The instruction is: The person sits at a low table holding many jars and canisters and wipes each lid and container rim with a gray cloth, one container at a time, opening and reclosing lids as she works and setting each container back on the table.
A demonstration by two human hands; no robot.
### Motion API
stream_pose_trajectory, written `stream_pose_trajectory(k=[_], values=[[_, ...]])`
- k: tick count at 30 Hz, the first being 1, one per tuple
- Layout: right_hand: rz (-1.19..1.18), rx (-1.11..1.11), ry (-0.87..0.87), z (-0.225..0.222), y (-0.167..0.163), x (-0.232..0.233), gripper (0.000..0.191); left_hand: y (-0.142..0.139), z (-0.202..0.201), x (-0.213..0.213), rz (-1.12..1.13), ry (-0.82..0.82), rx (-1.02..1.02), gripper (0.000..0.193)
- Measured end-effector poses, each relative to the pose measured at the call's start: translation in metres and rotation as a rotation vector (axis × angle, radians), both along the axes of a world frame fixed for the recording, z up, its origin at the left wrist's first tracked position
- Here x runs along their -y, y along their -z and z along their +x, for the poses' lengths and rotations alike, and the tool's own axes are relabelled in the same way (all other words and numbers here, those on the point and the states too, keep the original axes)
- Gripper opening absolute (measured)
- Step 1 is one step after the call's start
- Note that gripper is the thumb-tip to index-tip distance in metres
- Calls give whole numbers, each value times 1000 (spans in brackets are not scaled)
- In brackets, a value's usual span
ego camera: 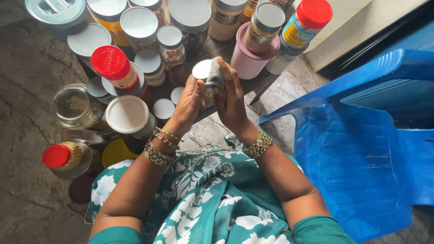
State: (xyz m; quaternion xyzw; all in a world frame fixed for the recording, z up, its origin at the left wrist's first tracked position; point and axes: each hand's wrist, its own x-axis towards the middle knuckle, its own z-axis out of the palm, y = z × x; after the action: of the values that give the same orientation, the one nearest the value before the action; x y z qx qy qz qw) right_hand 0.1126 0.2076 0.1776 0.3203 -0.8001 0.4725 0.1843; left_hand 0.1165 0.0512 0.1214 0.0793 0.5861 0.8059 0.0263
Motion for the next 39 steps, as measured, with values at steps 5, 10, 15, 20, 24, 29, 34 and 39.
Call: stream_pose_trajectory(k=[5, 10, 15, 20, 24, 29, 34, 39], values=[[83, -127, -16, -1, -4, 1, 48, -17, 4, 7, 444, 150, 144, 66], [-227, 352, -79, -13, 2, -1, 37, -19, 2, 8, 544, 148, 167, 67], [-361, 481, -32, -14, -4, -6, 48, 1, -3, 4, 565, 202, 187, 65], [229, -188, 40, 4, -10, 2, 49, 18, -4, -4, 758, 145, 239, 52], [343, -285, 62, 5, -6, 9, 48, 16, -1, -1, 782, 135, 286, 51], [-47, 102, -18, -14, 0, 2, 50, 2, 0, -1, 796, 186, 194, 49], [-250, 502, -131, -24, 8, -7, 58, -2, 0, -6, 557, 188, 147, 64], [-212, 265, -41, -22, 9, -9, 43, 5, -8, -5, 186, 6, 115, 70]])
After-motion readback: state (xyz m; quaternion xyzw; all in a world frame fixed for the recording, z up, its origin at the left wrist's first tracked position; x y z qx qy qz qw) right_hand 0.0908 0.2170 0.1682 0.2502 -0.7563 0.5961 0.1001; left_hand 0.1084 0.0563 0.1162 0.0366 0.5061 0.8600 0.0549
